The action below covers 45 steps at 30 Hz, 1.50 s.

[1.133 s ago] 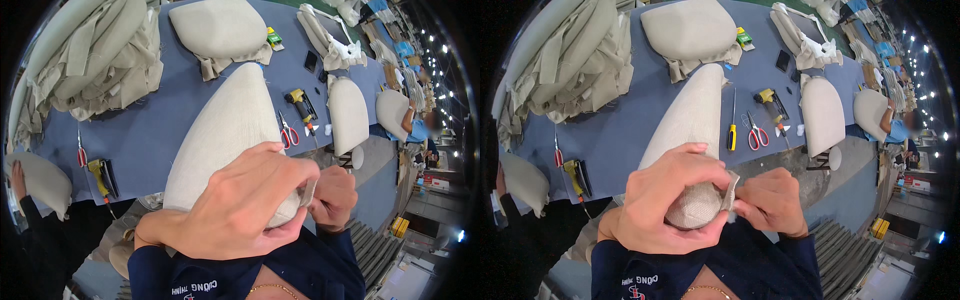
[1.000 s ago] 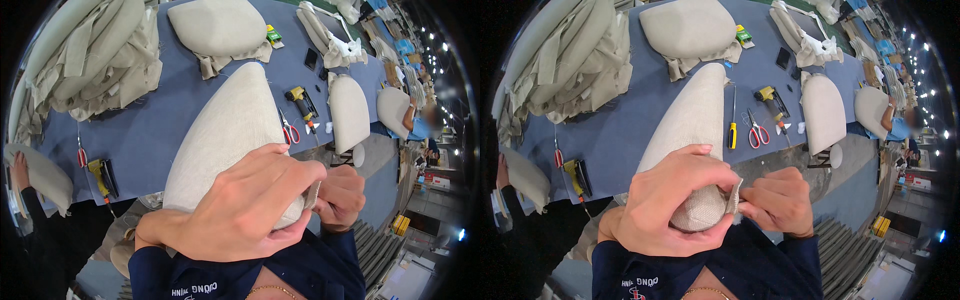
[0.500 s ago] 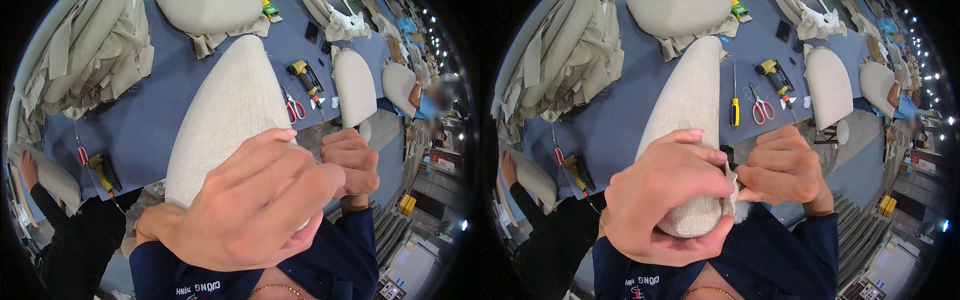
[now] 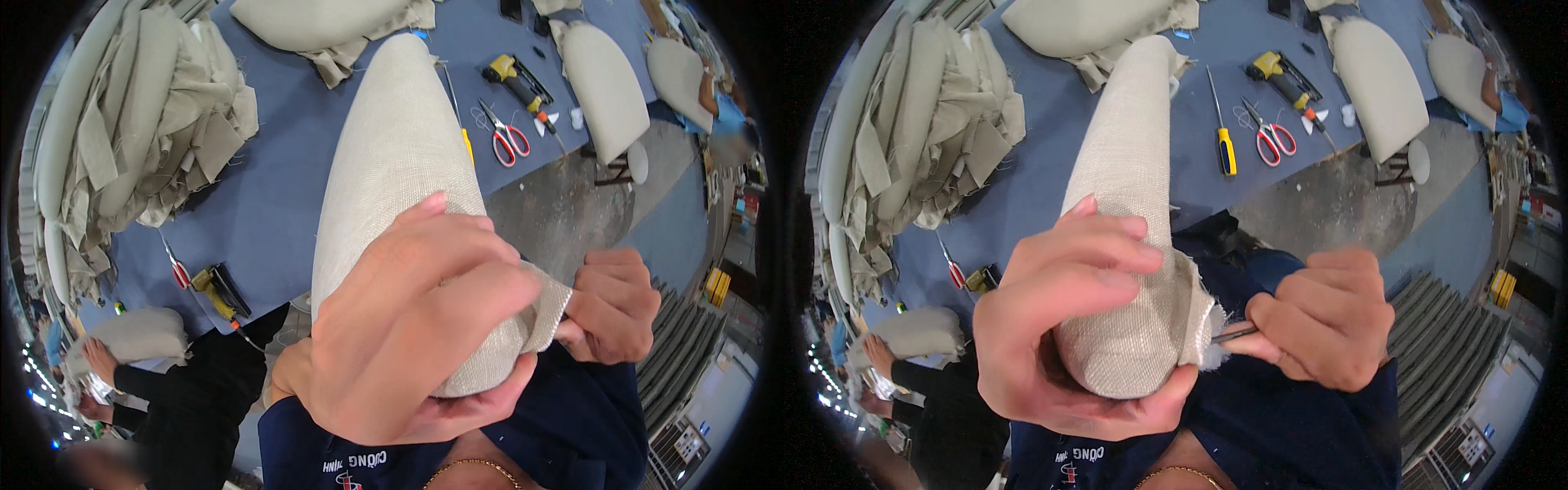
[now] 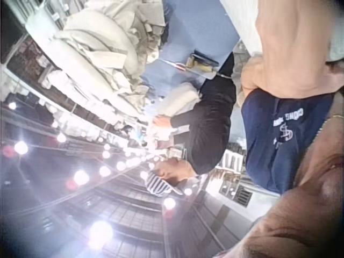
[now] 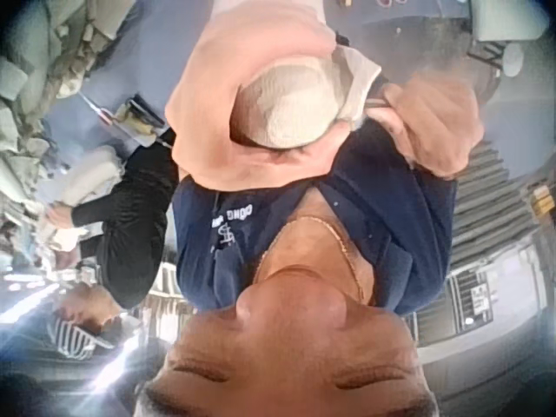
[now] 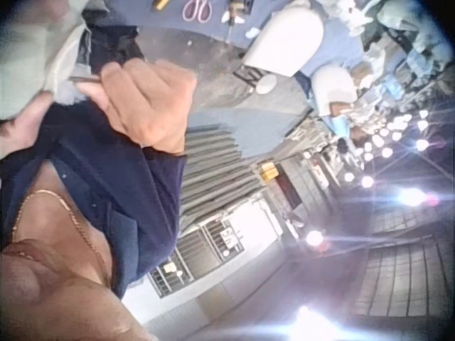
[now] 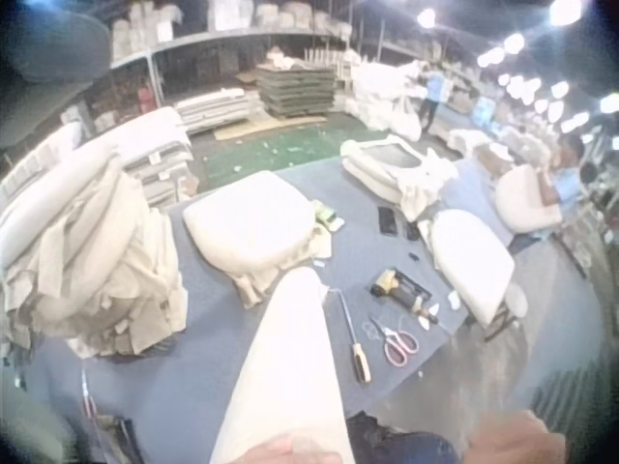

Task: The person is upholstering furniture components in a workshop. They use a staple gun to secure fabric onto foam cushions and a flat frame, and use scissors to trim excess material. The person also uses a screwdriver to adjust parts of the frame and a needle to pull fabric tight.

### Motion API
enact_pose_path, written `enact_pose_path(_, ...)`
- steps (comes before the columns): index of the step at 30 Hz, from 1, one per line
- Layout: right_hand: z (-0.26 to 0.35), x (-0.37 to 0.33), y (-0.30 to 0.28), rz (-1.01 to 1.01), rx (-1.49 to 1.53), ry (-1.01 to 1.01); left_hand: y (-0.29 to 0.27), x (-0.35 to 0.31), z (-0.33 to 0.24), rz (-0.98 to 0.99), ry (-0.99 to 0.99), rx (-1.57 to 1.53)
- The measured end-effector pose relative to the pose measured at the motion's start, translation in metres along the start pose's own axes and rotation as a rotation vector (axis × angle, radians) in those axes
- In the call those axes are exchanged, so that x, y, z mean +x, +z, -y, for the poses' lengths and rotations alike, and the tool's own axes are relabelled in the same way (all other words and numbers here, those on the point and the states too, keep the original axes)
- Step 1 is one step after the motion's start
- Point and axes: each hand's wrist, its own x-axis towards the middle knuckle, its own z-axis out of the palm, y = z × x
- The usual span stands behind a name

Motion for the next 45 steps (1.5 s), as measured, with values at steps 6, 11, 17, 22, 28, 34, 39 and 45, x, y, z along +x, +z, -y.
enact_pose_path(6, 0.010, -0.013, 0.001, -0.075, -0.008, 0.119, 0.008, 0.002, 0.001, 0.100, -0.048, 0.024)
enact_pose_path(11, 0.000, -0.022, -0.009, -0.043, 0.015, 0.148, 0.035, 0.009, -0.004, 0.020, -0.137, -0.018)
enact_pose_path(17, -0.027, -0.010, -0.017, 0.036, 0.099, 0.006, 0.071, 0.017, -0.019, -0.362, -0.331, -0.105)
enact_pose_path(22, -0.041, -0.015, -0.025, 0.081, 0.096, -0.032, 0.043, 0.015, -0.013, 0.058, -0.207, 0.055)
enact_pose_path(28, -0.051, 0.002, -0.017, 0.080, 0.175, -0.107, 0.047, 0.007, -0.011, -0.104, -0.202, 0.099)
enact_pose_path(34, -0.064, -0.001, -0.014, 0.074, 0.245, -0.101, 0.048, 0.015, -0.004, -0.067, -0.181, 0.038)
enact_pose_path(39, -0.073, 0.005, -0.013, 0.073, 0.236, -0.144, 0.054, 0.014, -0.002, -0.179, -0.181, 0.020)
enact_pose_path(45, -0.080, 0.006, 0.011, -0.082, 0.349, -0.188, 0.057, 0.012, -0.005, -0.162, -0.164, -0.004)
